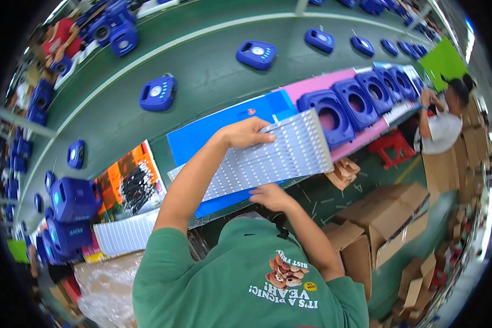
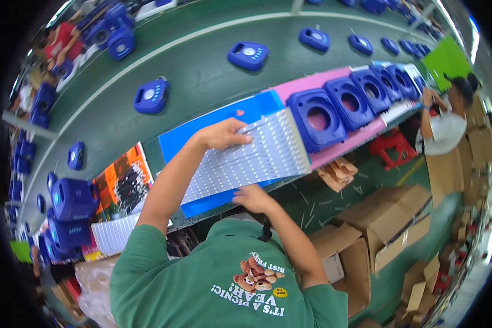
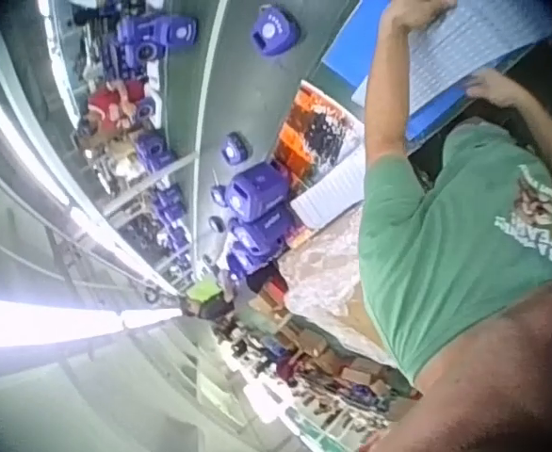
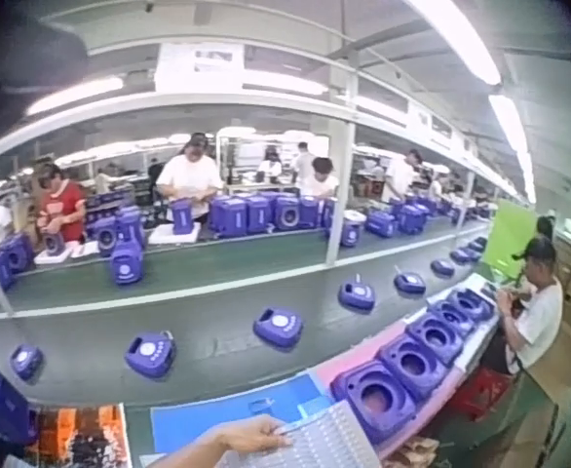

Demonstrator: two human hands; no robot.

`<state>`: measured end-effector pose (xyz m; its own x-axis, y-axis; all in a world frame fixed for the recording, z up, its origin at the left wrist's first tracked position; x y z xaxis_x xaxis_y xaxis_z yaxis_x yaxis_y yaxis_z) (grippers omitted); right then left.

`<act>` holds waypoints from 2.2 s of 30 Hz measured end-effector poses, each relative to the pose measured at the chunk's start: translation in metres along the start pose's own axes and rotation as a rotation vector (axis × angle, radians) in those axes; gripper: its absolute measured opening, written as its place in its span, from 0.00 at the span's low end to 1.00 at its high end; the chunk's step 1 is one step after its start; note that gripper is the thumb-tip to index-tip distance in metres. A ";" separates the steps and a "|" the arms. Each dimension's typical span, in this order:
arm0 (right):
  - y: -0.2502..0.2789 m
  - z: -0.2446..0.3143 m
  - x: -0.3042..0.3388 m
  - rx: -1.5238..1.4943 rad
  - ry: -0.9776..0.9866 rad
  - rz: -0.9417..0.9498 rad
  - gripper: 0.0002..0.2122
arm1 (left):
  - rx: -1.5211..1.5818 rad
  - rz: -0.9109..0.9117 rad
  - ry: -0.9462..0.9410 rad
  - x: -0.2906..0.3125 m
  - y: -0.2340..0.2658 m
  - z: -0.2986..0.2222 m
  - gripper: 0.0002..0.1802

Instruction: The person assembles plastic housings and prepares wire harnesses by hand, connecting them with connectors and applying labels on a factory assembly line.

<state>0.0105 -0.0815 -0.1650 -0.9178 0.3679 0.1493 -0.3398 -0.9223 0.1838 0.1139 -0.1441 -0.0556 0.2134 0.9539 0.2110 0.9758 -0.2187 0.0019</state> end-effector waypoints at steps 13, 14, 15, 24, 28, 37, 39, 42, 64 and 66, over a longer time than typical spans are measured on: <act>0.164 0.044 0.071 0.072 -0.097 -0.717 0.08 | -0.096 0.512 0.075 -0.059 -0.088 0.074 0.16; 0.161 0.047 0.073 0.144 -0.113 -0.721 0.08 | -0.016 0.446 0.055 -0.067 -0.091 0.067 0.15; 0.159 0.050 0.076 0.216 -0.133 -0.728 0.08 | 0.066 0.385 0.036 -0.074 -0.094 0.062 0.14; 0.150 0.084 0.065 0.725 -0.211 -0.419 0.17 | 0.344 0.443 -0.044 -0.056 -0.129 0.045 0.10; 0.140 0.083 0.055 0.427 -0.060 -0.306 0.17 | 0.385 0.348 -0.086 -0.046 -0.123 0.038 0.10; 0.120 0.016 0.043 -0.856 -0.129 -0.358 0.13 | 0.130 0.041 -0.250 -0.049 -0.090 0.018 0.10; 0.145 0.035 0.048 -0.422 -0.104 -0.527 0.13 | 0.109 0.008 -0.183 -0.059 -0.087 0.023 0.09; 0.150 0.052 0.054 -0.267 -0.092 -0.508 0.12 | 0.234 0.019 -0.138 -0.060 -0.086 0.018 0.10; 0.143 0.057 0.062 0.248 -0.088 -0.525 0.10 | 0.317 0.267 -0.181 -0.051 -0.107 0.036 0.07; 0.126 0.020 0.056 -0.735 -0.135 -0.522 0.10 | 0.337 0.242 -0.159 -0.055 -0.105 0.033 0.08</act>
<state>-0.0795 -0.1752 -0.1140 -0.5945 0.7279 0.3417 -0.7930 -0.4603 -0.3991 0.0008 -0.1668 -0.0993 0.4167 0.9089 0.0134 0.8522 -0.3855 -0.3537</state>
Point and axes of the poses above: each hand's wrist, its own x-axis away from the middle knuckle, its own y-axis out of the back of the hand, z = x × y, the point moved 10 cm from there along -x, towards the middle knuckle, and after that the axes turned 7 degrees about x, right-handed, at the moved point
